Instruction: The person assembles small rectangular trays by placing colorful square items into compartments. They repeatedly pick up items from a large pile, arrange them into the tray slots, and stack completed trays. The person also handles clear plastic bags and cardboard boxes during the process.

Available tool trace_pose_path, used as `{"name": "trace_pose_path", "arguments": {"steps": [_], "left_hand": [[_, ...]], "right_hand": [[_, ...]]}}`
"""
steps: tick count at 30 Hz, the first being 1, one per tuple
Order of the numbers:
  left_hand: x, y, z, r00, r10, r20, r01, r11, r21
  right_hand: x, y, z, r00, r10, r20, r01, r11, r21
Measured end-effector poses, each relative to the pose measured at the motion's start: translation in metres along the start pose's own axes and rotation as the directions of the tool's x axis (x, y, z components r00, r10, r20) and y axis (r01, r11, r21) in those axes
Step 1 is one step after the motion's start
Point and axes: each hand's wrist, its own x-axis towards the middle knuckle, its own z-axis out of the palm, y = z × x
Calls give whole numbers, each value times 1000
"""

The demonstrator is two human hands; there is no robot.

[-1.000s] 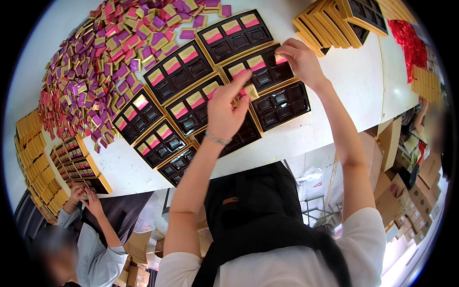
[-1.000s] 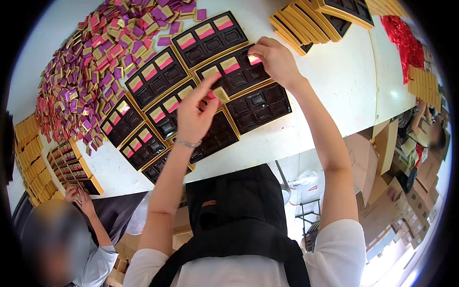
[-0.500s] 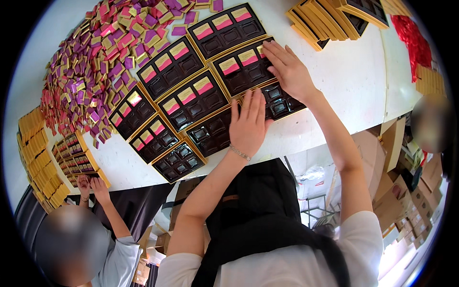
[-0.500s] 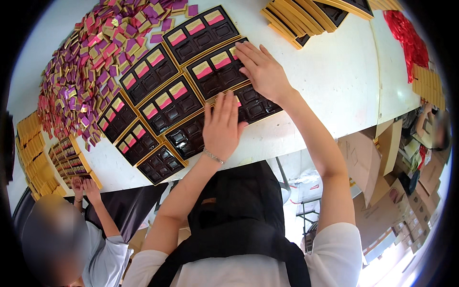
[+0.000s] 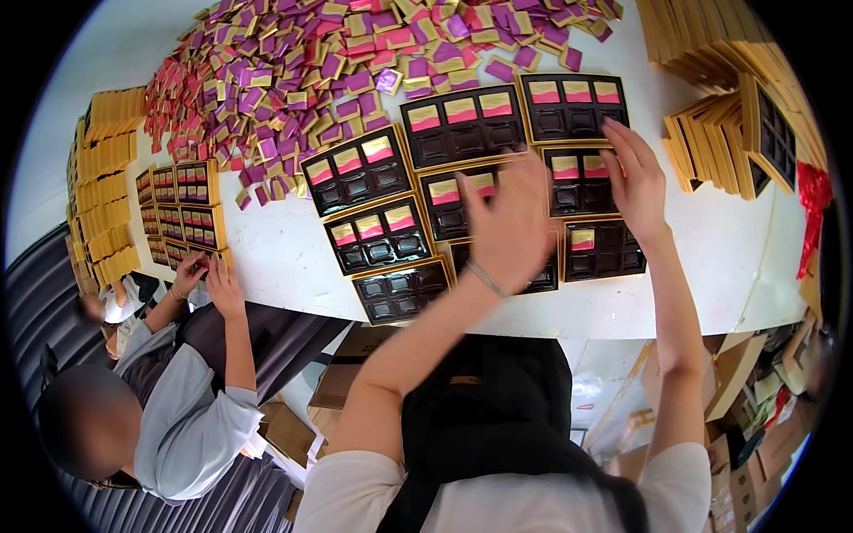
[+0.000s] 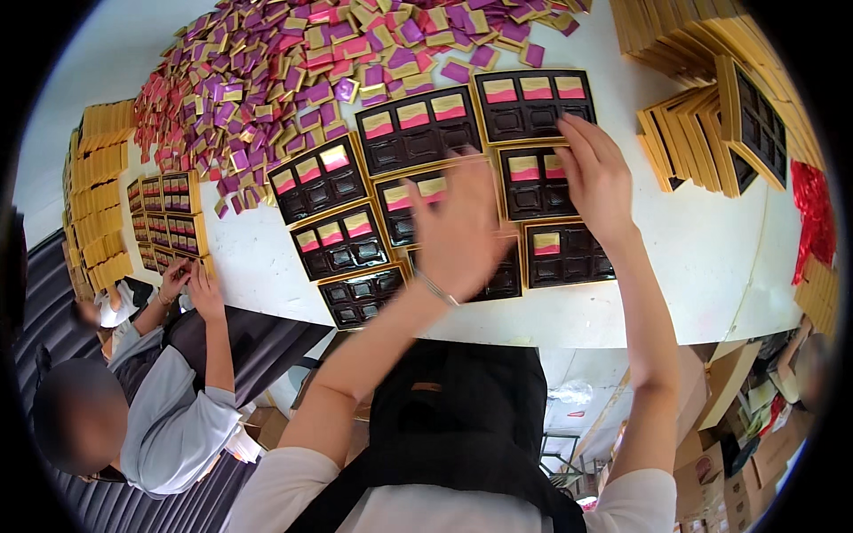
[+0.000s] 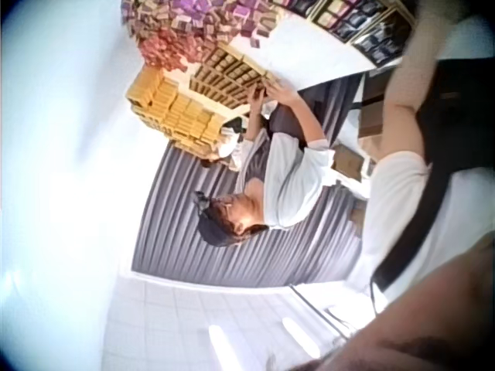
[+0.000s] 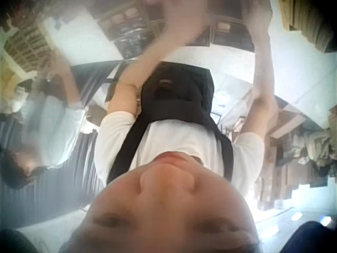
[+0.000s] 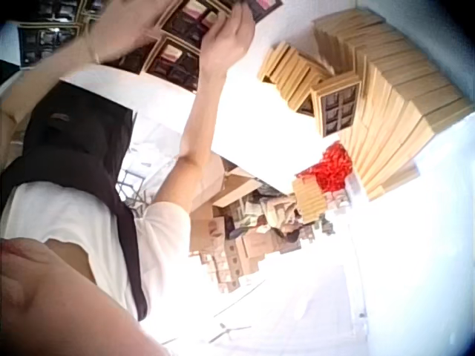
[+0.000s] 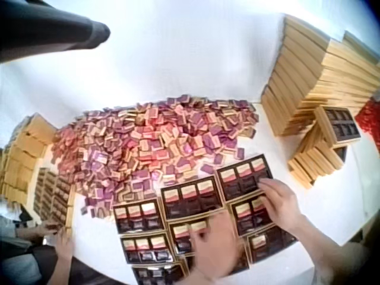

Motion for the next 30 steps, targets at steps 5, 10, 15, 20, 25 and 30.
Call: {"name": "trace_pose_path", "arguments": {"steps": [5, 10, 15, 20, 25, 30], "left_hand": [[94, -181, -12, 948, -97, -303, 12, 963, -270], [132, -237, 2, 952, 232, -202, -242, 970, -28], [113, -278, -13, 938, 256, -234, -247, 967, 70], [125, -253, -8, 910, 390, -139, -398, 917, -32], [147, -254, -2, 888, 460, -8, -456, 882, 118], [140, -263, 6, 871, 404, -278, -449, 886, -119]], "right_hand": [[113, -57, 69, 977, -210, 47, 198, 963, 184], [174, -79, 133, 950, -198, 239, 175, 978, 113], [181, -59, 135, 956, -110, 271, 155, 976, -151], [191, -84, 145, 909, -245, 337, 284, 956, -71], [196, -71, 155, 889, -315, 332, 356, 932, -71], [200, -75, 163, 898, -325, 295, 365, 927, -89]]}}
